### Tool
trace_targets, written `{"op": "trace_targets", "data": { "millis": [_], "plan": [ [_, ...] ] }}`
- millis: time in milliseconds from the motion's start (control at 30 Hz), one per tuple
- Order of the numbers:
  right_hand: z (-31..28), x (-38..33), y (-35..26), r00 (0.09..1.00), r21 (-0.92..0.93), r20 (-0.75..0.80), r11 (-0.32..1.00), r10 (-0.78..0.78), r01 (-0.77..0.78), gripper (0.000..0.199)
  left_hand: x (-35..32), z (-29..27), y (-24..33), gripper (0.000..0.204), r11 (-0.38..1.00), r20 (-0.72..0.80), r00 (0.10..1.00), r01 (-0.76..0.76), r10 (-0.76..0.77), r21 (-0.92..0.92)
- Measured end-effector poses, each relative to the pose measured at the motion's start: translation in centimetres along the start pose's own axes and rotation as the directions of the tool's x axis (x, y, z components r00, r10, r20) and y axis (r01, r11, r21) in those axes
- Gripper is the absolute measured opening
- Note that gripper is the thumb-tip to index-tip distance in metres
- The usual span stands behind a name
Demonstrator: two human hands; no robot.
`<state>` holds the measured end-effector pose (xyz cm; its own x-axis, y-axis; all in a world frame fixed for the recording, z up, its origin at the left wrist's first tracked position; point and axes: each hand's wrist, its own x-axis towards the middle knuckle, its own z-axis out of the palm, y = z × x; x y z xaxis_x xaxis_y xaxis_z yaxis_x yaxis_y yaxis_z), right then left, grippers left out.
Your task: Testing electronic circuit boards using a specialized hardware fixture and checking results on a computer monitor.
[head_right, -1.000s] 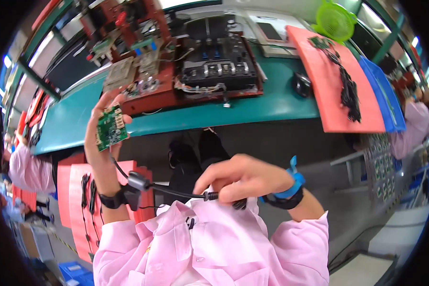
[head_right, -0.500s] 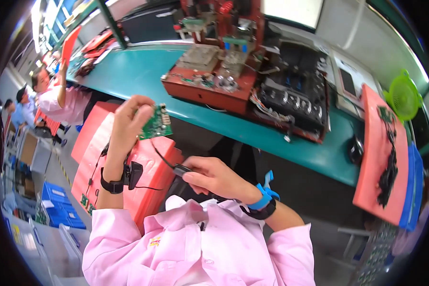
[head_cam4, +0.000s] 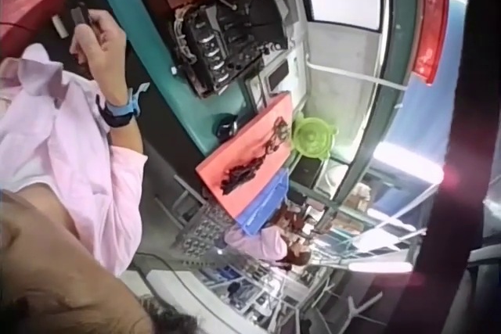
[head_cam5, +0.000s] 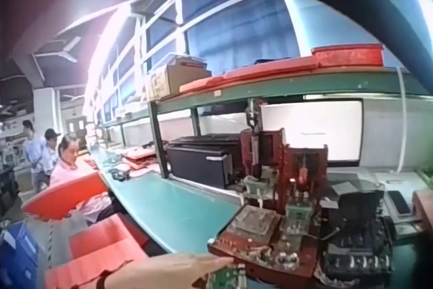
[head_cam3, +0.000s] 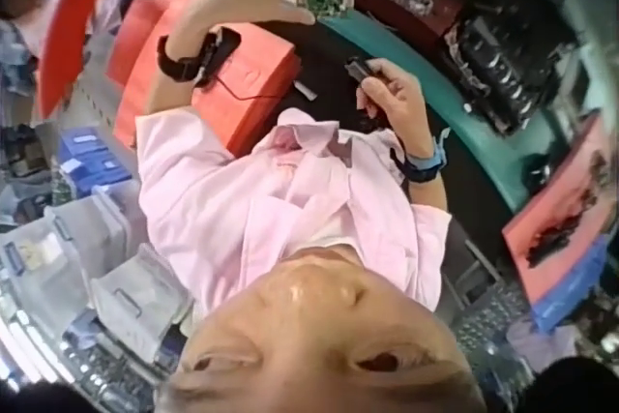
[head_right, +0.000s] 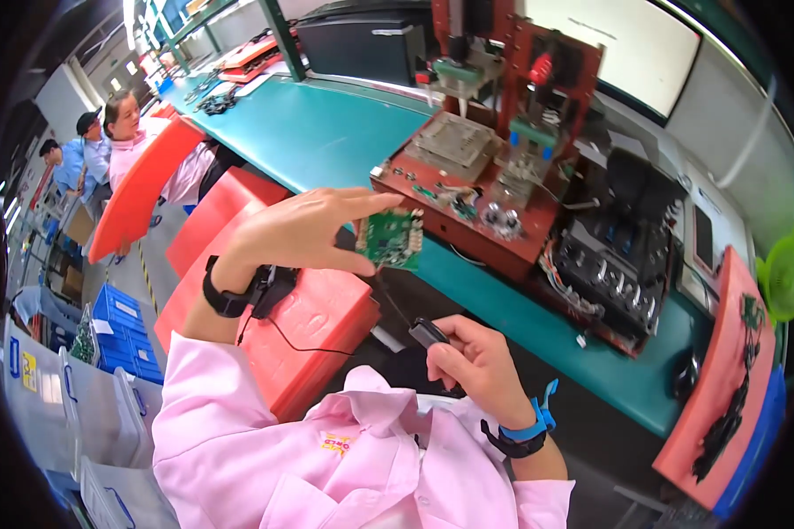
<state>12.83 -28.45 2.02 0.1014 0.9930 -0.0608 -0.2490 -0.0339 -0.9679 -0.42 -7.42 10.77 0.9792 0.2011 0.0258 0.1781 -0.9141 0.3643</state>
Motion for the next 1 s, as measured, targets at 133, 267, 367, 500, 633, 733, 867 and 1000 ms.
{"op": "trace_targets", "data": {
  "millis": [133, 267, 367, 500, 633, 733, 867, 1000],
  "plan": [
    [-0.6, 3.1, 1.6, 0.997, 0.091, 0.076, 0.996, -0.027, 0.021, 0.024, 3.0, -0.5, -2.6, 0.064, 0.998, -0.201, 0.978, -0.053, 0.061, 0.047],
    [-0.7, 7.2, 4.2, 0.983, 0.24, 0.173, 0.971, -0.06, 0.017, 0.044, 5.9, 0.8, -7.6, 0.054, 1.0, -0.251, 0.968, 0.002, 0.0, 0.01],
    [0.3, 8.9, 4.6, 0.974, 0.339, 0.222, 0.94, -0.049, -0.03, 0.065, 8.3, 1.0, -11.1, 0.049, 0.985, -0.238, 0.971, -0.072, 0.033, -0.158],
    [-0.6, 10.4, 4.1, 0.979, 0.387, 0.19, 0.922, -0.07, -0.009, 0.08, 12.0, 1.1, -12.4, 0.048, 0.966, -0.229, 0.966, -0.165, 0.118, -0.2],
    [-1.0, 11.4, 3.2, 0.982, 0.439, 0.165, 0.898, -0.098, 0.016, 0.081, 15.4, 0.8, -13.0, 0.044, 0.94, -0.195, 0.962, -0.235, 0.19, -0.246],
    [-1.2, 11.8, 2.8, 0.984, 0.45, 0.15, 0.893, -0.096, 0.018, 0.081, 16.4, 0.7, -13.2, 0.041, 0.943, -0.118, 0.973, -0.222, 0.198, -0.249],
    [-1.3, 12.0, 2.9, 0.983, 0.453, 0.157, 0.892, -0.099, 0.018, 0.08, 17.0, 0.7, -13.4, 0.038, 0.916, -0.082, 0.963, -0.268, 0.255, -0.298],
    [-1.2, 12.3, 2.9, 0.98, 0.467, 0.161, 0.884, -0.114, 0.026, 0.079, 17.3, 0.6, -13.7, 0.037, 0.891, -0.067, 0.947, -0.32, 0.316, -0.322]
  ]
}}
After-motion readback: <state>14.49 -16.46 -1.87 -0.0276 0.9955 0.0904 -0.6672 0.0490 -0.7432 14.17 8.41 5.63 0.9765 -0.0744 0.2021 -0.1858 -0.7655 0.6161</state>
